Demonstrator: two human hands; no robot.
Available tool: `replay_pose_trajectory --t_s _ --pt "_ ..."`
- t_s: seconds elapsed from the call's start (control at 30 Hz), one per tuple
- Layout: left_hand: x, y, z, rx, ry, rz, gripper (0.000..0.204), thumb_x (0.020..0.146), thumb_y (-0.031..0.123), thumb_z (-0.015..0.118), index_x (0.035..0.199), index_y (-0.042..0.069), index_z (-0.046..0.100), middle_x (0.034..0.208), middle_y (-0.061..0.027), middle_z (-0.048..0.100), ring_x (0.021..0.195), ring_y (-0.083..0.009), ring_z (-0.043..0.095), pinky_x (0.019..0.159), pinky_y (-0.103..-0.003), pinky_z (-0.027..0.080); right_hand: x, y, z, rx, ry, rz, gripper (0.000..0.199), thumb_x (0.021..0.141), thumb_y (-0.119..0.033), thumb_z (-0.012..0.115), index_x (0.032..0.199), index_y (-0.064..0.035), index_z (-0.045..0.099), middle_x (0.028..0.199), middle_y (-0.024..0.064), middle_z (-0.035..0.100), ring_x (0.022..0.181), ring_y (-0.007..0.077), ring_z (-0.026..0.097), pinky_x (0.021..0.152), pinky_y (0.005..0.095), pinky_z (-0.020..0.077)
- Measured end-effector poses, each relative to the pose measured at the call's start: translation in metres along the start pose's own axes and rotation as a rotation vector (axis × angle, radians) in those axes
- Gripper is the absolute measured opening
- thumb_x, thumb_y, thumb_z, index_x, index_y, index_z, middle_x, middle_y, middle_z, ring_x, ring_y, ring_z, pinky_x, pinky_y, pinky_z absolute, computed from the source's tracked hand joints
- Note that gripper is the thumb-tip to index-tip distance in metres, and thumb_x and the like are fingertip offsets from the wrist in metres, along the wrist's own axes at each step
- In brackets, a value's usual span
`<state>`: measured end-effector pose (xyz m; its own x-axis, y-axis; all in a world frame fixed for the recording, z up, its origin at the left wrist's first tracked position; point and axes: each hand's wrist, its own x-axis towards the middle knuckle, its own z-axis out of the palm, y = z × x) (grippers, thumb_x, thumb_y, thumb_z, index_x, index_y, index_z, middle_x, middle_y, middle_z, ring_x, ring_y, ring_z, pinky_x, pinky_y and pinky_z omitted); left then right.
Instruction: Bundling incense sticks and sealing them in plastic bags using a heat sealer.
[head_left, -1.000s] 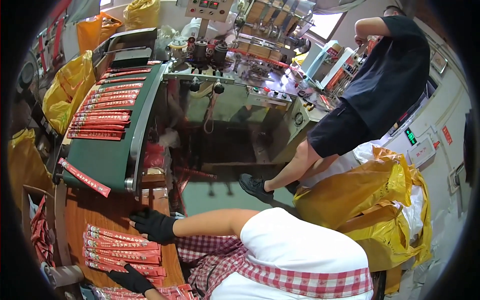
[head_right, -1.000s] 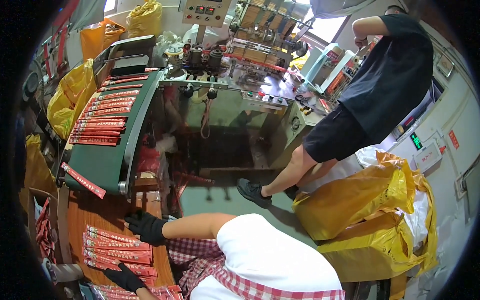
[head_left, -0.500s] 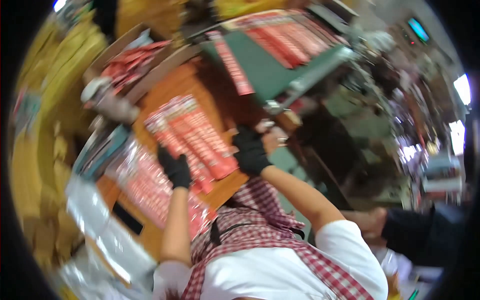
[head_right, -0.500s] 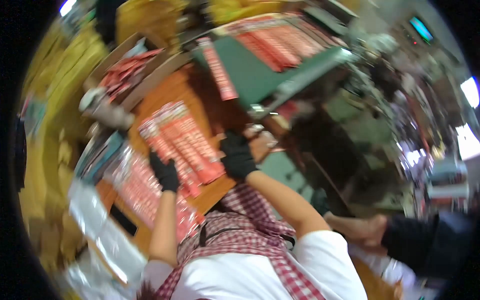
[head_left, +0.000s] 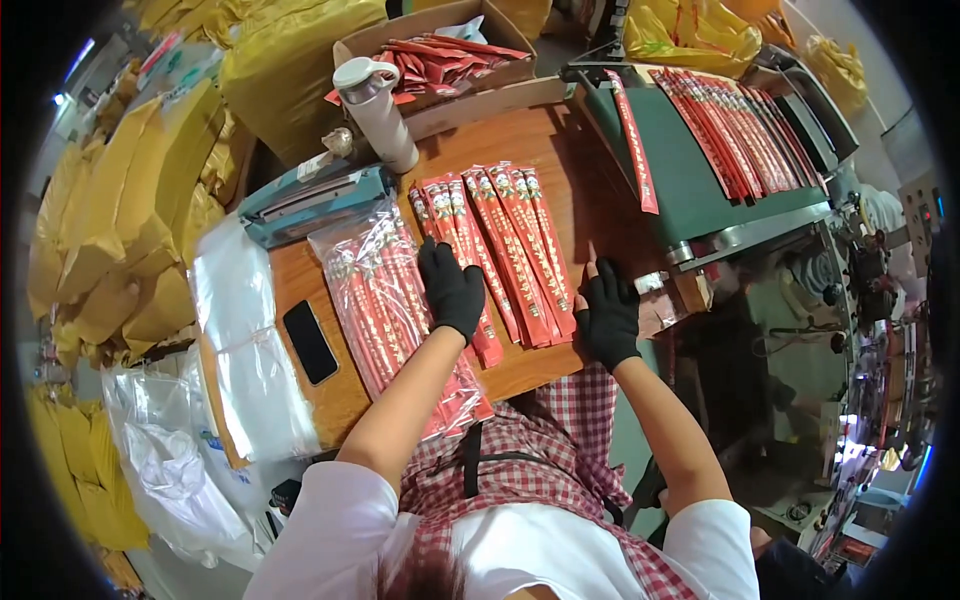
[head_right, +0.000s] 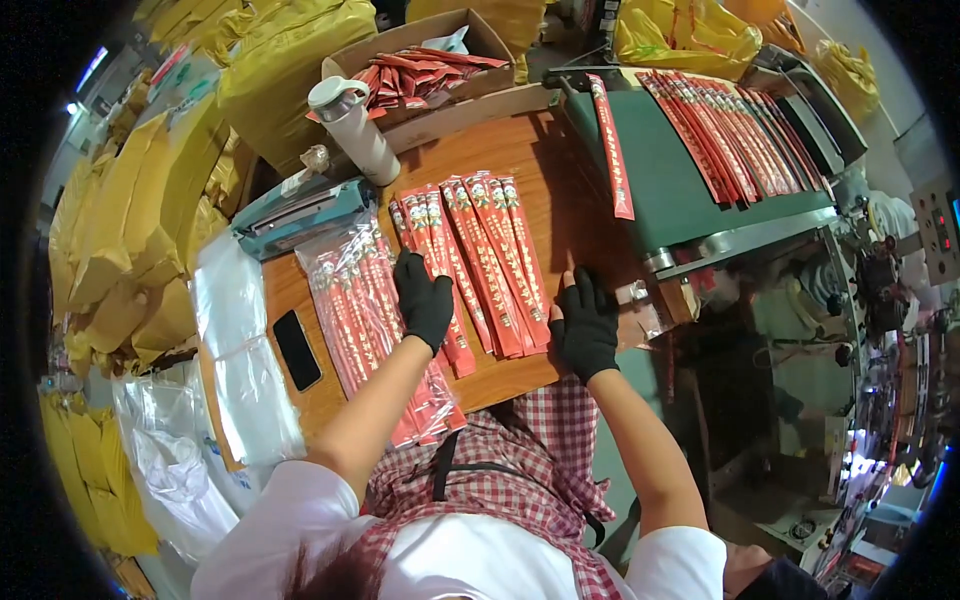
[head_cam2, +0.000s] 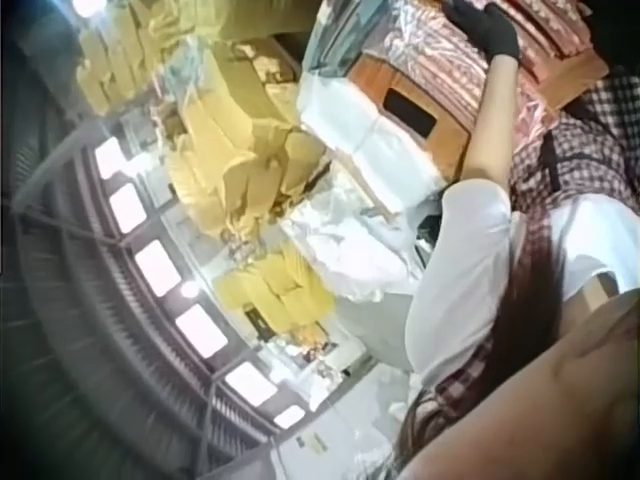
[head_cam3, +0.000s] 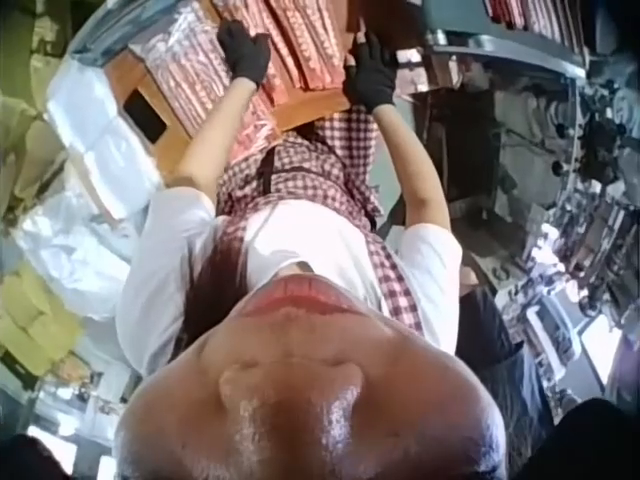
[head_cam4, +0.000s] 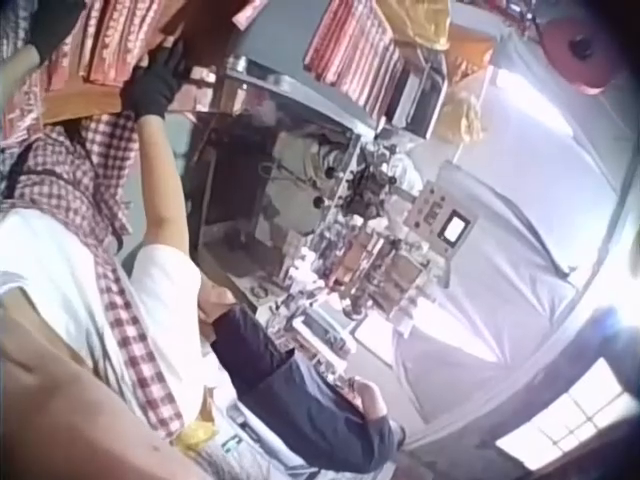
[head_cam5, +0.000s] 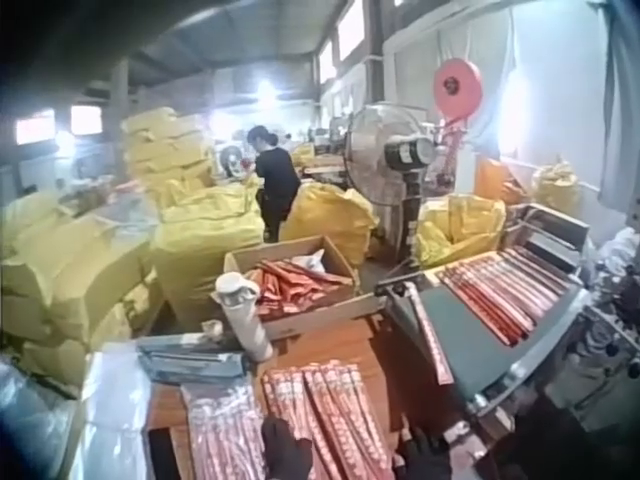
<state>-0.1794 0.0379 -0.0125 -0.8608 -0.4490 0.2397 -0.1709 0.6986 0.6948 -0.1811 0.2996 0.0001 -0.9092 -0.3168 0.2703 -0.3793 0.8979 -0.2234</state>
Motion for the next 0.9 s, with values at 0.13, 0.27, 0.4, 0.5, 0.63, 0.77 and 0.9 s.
replay_pose_trajectory --t_s 0.13,0.27,0.4,0.5,0.63,0.77,0.9 --pt "-0.003 0.021 -0.008 0.072 -0.113 -0.05 0.069 0.083 0.027 0.07 0.135 -0.003 0.036 0.15 -0.0284 0.025 0.139 -0.0443 0.026 0.112 -0.048 0.029 0.002 -0.003 -0.005 0.025 -0.024 0.017 0.062 0.092 -0.036 0.052 0.145 -0.0053 0.038 0.148 0.0179 0.038 0.125 0.0392 0.043 0.104 0.0478 0.0329" --pt "-0.004 0.023 0.001 0.107 -0.057 -0.048 0.075 0.082 0.037 0.072 0.138 0.001 0.037 0.153 -0.021 0.025 0.14 -0.0417 0.025 0.112 -0.047 0.03 0.007 -0.008 -0.01 0.041 -0.045 0.005 0.069 0.092 -0.047 0.052 0.145 -0.0045 0.038 0.15 0.0169 0.036 0.131 0.0389 0.039 0.11 0.0486 0.0263" --pt "-0.008 0.023 0.001 0.07 -0.028 0.052 0.075 0.083 0.038 0.073 0.139 0.002 0.037 0.151 -0.0211 0.028 0.139 -0.0403 0.029 0.111 -0.047 0.032 0.009 -0.006 -0.011 0.071 -0.107 0.015 0.069 0.091 -0.051 0.054 0.144 -0.0088 0.042 0.15 0.0164 0.037 0.136 0.0408 0.032 0.112 0.0495 0.0244" --pt "-0.009 0.017 0.001 0.054 -0.017 0.044 0.078 0.083 0.035 0.074 0.142 0.004 0.035 0.149 -0.0226 0.032 0.139 -0.0385 0.03 0.112 -0.046 0.031 0.019 -0.009 -0.004 0.065 -0.082 -0.129 0.063 0.091 -0.05 0.054 0.141 -0.0128 0.047 0.148 0.0161 0.04 0.136 0.0413 0.033 0.111 0.0519 0.0254" --pt "-0.006 0.023 -0.007 0.163 -0.028 0.029 0.08 0.082 0.037 0.074 0.143 0.004 0.033 0.15 -0.0252 0.029 0.139 -0.0423 0.027 0.113 -0.048 0.027 0.044 -0.026 0.002 0.237 -0.093 -0.359 0.047 0.087 -0.04 0.06 0.127 -0.0141 0.059 0.141 0.0149 0.047 0.132 0.0399 0.039 0.107 0.0534 0.0291" --pt "0.005 0.06 -0.019 0.212 -0.04 0.445 0.074 0.078 0.029 0.075 0.142 0.008 0.042 0.148 -0.0242 0.033 0.14 -0.0439 0.026 0.113 -0.054 0.024 0.107 -0.021 -0.059 -0.002 0.116 -0.321 0.044 0.084 -0.027 0.063 0.126 -0.0144 0.059 0.14 0.0162 0.048 0.132 0.0404 0.038 0.108 0.0526 0.0295" --pt "0.012 0.1 0.0 0.184 -0.263 0.586 0.068 0.08 0.028 0.071 0.139 0.006 0.045 0.15 -0.022 0.033 0.141 -0.0431 0.025 0.113 -0.052 0.026 0.167 0.027 -0.092 -0.209 0.344 -0.229 0.041 0.083 -0.023 0.063 0.124 -0.0164 0.061 0.141 0.0165 0.047 0.134 0.041 0.037 0.105 0.0521 0.0324"
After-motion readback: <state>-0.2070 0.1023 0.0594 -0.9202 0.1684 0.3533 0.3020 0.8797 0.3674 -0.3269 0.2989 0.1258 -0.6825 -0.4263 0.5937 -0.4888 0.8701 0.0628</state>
